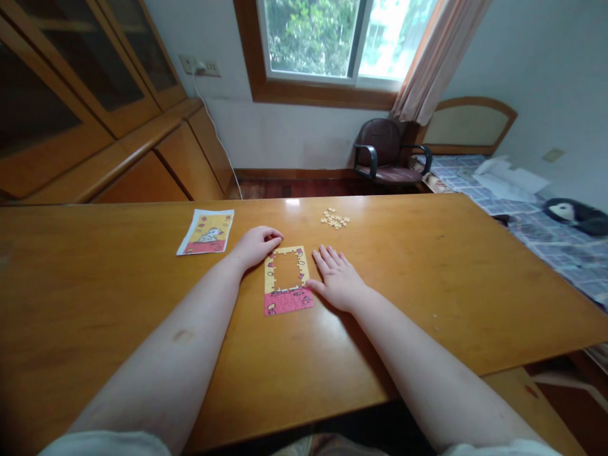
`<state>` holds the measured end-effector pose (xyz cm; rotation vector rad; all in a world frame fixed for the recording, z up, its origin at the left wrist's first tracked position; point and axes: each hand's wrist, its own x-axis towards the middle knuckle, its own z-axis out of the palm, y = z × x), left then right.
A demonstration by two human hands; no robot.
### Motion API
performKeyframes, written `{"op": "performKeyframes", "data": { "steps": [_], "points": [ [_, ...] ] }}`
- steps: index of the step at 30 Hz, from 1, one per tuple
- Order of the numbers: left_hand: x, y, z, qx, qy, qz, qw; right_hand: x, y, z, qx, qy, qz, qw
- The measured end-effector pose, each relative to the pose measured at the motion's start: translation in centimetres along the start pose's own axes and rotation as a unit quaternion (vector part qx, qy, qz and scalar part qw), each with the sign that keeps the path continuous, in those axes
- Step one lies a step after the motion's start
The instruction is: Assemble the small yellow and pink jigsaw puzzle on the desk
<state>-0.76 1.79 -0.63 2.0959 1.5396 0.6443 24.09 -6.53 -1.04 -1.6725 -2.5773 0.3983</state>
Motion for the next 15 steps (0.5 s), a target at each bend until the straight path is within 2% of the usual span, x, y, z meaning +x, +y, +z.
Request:
{"op": "performKeyframes", "data": {
  "steps": [3,8,12,15],
  "points": [
    [0.0,0.0,0.0,-0.001,-0.006,-0.006,1.000,-1.0,-0.3,-0.4,0.022,0.005,-0.006,1.000],
    [0.0,0.0,0.0,0.006,-0.005,-0.003,1.000,-0.6,0.9,-2.0,0.105,0.029,-0.043,0.993],
    [-0.1,0.2,-0.2,0.006,-0.009,-0.008,1.000,-0.2,2.3,-2.5,0.193,0.076,-0.019,0.978],
    [-0.2,0.4,-0.3,0.009,-0.007,-0.015,1.000,-0.2,3.4,-2.8,0.167,0.121,-0.012,0.978]
  ]
}}
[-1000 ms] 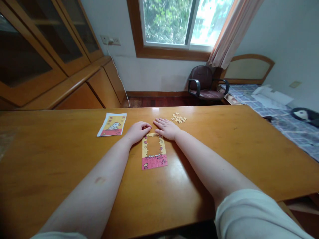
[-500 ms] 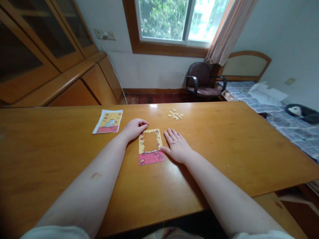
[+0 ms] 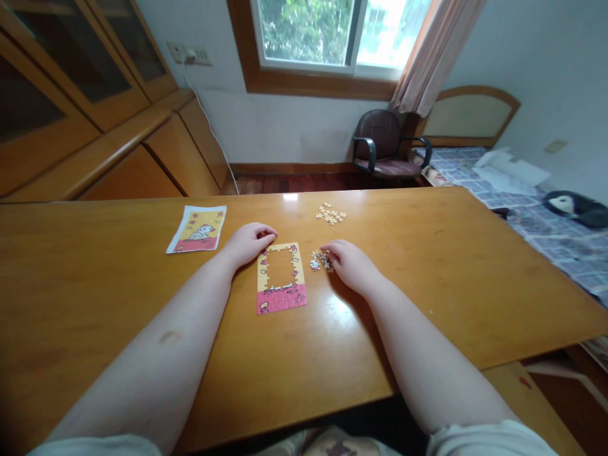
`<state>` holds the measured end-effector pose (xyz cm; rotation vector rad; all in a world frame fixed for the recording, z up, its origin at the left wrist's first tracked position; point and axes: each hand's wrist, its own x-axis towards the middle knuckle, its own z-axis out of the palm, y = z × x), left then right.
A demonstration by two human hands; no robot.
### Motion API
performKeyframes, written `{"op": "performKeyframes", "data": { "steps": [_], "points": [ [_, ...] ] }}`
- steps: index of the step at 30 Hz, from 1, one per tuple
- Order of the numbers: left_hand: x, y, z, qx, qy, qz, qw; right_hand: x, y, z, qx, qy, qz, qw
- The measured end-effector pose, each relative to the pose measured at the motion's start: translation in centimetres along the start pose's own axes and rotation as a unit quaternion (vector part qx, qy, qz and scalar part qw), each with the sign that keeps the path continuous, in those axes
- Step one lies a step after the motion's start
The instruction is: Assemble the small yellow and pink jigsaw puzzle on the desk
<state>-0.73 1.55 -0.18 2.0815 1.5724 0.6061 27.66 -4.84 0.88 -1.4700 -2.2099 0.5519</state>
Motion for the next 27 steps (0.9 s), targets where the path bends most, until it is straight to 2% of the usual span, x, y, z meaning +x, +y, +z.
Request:
{"op": "performKeyframes", "data": {
  "steps": [3,7,12,19,23,27],
  "points": [
    [0.0,-0.1,0.0,0.001,0.001,0.000,1.000,0.0,0.6,-0.8,-0.056,0.016,0.021,0.998],
    [0.1,-0.2,0.1,-0.001,-0.001,0.004,1.000,-0.1,0.8,-1.4,-0.065,-0.014,0.041,0.997],
    [0.1,-0.2,0.1,0.001,0.001,0.001,1.000,-0.1,0.6,-0.7,-0.052,-0.057,0.001,0.997],
    [0.0,-0.1,0.0,-0.004,0.001,-0.001,1.000,0.0,0.0,-0.3,-0.031,-0.060,0.026,0.997],
    [0.0,-0.1,0.1,-0.006,-0.002,-0.003,1.000,-0.2,0.1,-0.8,0.035,-0.051,0.088,0.994],
    [0.0,-0.1,0.0,-0.009,0.000,-0.003,1.000,0.1,0.7,-1.3,0.078,0.021,0.163,0.983]
  ]
}}
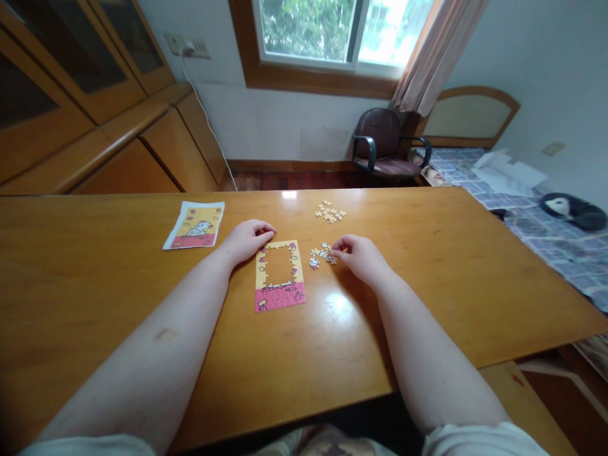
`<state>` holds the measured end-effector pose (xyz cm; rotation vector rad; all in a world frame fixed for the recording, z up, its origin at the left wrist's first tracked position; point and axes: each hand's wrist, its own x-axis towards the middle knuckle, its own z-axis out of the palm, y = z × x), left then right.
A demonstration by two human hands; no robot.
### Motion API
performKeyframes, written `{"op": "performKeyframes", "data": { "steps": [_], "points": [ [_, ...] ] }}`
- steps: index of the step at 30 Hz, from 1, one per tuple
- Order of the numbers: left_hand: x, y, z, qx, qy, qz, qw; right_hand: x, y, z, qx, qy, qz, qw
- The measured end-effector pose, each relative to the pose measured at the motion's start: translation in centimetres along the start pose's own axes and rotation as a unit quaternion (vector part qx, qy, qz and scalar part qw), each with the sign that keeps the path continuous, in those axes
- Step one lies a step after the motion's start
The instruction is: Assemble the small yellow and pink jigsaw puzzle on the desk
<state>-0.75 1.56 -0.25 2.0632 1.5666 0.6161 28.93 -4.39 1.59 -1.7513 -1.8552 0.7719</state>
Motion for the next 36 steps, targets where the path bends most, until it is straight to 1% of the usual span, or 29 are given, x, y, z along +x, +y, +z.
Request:
{"op": "performKeyframes", "data": {
  "steps": [3,9,16,21,25,28,30,31,33,36],
  "points": [
    [0.0,0.1,-0.1,-0.001,-0.003,-0.002,1.000,0.4,0.4,-0.2,-0.004,0.039,0.025,0.999],
    [0.1,0.0,0.0,-0.002,-0.005,0.000,1.000,0.6,0.5,-0.5,-0.028,0.073,0.064,0.995],
    [0.0,-0.1,0.0,-0.003,-0.006,0.005,1.000,0.6,0.2,-0.6,-0.072,0.060,0.089,0.992],
    [0.1,-0.2,0.0,0.001,-0.003,0.009,1.000,0.8,0.5,-0.5,-0.093,0.056,0.078,0.991],
    [0.1,-0.2,0.0,-0.004,-0.002,0.008,1.000,0.9,0.8,-0.1,-0.092,0.038,0.072,0.992],
    [0.1,-0.2,0.1,-0.007,-0.002,0.010,1.000,0.9,0.7,-0.2,-0.115,0.037,0.069,0.990],
    [0.1,-0.2,0.1,-0.004,0.001,0.015,1.000,0.7,0.4,-0.3,-0.140,0.051,0.053,0.987],
    [0.1,-0.1,0.2,-0.002,0.002,0.016,1.000,0.5,0.2,-0.3,-0.150,0.057,0.035,0.986],
    [0.1,-0.1,0.2,0.000,0.003,0.015,1.000,0.2,-0.3,-0.3,-0.160,0.055,-0.031,0.985],
    [0.1,-0.1,0.1,-0.001,0.003,0.014,1.000,-0.4,-1.0,0.3,-0.142,-0.003,-0.155,0.978]
  ]
}}
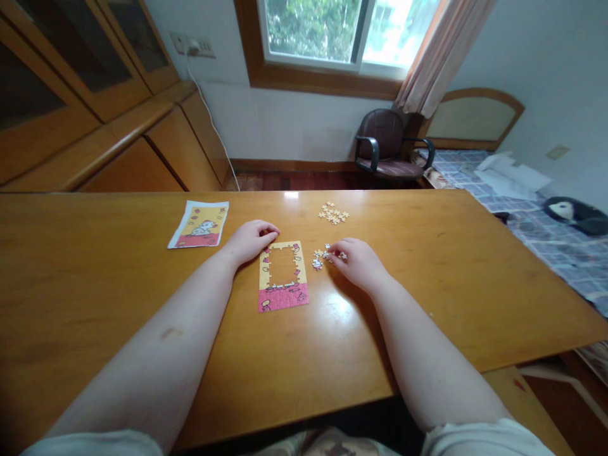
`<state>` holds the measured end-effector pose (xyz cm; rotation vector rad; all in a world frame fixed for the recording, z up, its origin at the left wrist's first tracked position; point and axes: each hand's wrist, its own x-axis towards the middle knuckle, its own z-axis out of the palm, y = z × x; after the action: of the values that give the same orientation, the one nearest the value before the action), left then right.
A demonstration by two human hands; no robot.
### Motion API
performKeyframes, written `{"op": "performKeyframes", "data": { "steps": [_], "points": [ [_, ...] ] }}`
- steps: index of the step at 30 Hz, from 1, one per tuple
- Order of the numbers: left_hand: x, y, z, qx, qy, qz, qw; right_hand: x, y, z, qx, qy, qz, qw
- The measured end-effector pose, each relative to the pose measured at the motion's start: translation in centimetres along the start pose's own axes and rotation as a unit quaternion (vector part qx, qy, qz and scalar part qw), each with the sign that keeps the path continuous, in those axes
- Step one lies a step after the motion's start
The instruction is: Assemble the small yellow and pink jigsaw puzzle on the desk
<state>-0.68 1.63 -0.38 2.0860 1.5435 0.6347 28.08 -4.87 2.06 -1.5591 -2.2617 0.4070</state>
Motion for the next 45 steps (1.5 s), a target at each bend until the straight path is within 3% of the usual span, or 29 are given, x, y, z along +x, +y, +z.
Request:
{"op": "performKeyframes", "data": {
  "steps": [3,8,16,23,27,32,37,40,43,45],
  "points": [
    [0.0,0.0,0.0,-0.001,-0.001,0.004,1.000,-0.2,-0.7,0.7,0.029,-0.039,-0.074,0.996],
    [0.0,0.0,0.0,0.005,-0.001,0.001,1.000,-0.2,-0.9,1.4,0.049,-0.063,-0.102,0.991],
    [-0.1,0.0,-0.1,0.001,-0.006,-0.005,1.000,-0.3,-1.3,1.9,0.046,-0.062,-0.060,0.995],
    [0.0,-0.2,-0.1,0.003,-0.009,0.001,1.000,-0.5,-1.8,1.7,0.020,-0.044,-0.068,0.997],
    [-0.1,-0.1,-0.1,0.001,-0.008,-0.005,1.000,-0.5,-1.8,1.8,0.023,-0.068,-0.077,0.994],
    [-0.1,0.0,-0.2,0.005,-0.008,-0.004,1.000,-0.6,-1.7,1.3,0.039,-0.077,-0.037,0.996],
    [-0.1,-0.1,-0.1,0.001,-0.009,-0.002,1.000,-0.9,-1.4,-0.5,0.152,-0.164,0.034,0.974],
    [-0.1,-0.2,-0.1,-0.003,-0.011,-0.002,1.000,-1.0,-1.5,-0.9,0.154,-0.189,0.052,0.969],
    [-0.1,-0.3,0.0,0.000,-0.008,-0.001,1.000,-1.0,-1.6,-0.7,0.117,-0.185,0.051,0.975],
    [0.0,-0.3,0.0,0.001,-0.008,-0.001,1.000,-0.9,-1.4,-0.7,0.086,-0.149,0.054,0.984]
  ]
}}
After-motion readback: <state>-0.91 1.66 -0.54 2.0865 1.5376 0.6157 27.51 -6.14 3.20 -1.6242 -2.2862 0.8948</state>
